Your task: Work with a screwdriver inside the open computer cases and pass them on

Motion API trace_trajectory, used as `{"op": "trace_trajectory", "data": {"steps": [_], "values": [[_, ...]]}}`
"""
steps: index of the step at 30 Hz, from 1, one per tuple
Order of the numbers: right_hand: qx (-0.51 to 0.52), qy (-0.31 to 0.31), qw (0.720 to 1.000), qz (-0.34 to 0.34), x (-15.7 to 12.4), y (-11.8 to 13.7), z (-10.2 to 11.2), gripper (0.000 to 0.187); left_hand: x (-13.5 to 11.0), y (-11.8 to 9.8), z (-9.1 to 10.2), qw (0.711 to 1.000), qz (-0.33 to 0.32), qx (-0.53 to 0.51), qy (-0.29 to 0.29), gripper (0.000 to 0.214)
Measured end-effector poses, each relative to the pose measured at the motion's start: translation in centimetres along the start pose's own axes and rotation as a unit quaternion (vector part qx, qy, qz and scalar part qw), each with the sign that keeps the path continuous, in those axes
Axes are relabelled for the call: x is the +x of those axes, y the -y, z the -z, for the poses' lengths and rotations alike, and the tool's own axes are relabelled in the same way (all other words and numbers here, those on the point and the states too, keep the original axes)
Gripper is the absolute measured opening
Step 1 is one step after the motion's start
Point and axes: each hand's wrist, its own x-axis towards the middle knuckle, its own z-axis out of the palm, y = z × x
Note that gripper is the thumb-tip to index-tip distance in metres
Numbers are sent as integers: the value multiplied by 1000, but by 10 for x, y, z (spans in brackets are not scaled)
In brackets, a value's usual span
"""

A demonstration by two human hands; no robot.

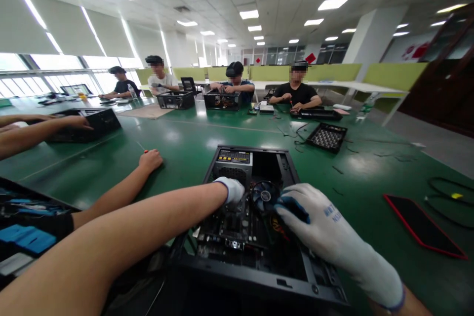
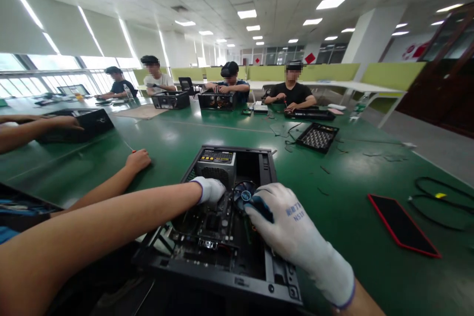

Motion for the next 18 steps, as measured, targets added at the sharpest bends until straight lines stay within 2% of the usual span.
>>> {"op": "trace_trajectory", "data": {"steps": [10, 18], "values": [[25, -26, 999, 25, -5, -3, -2, 27, -6, 0, 3, 1000, -2, 10, -19, 47], [51, -53, 997, 18, -6, -3, -3, 26, -10, -2, 4, 999, -8, 4, -37, 47]]}}
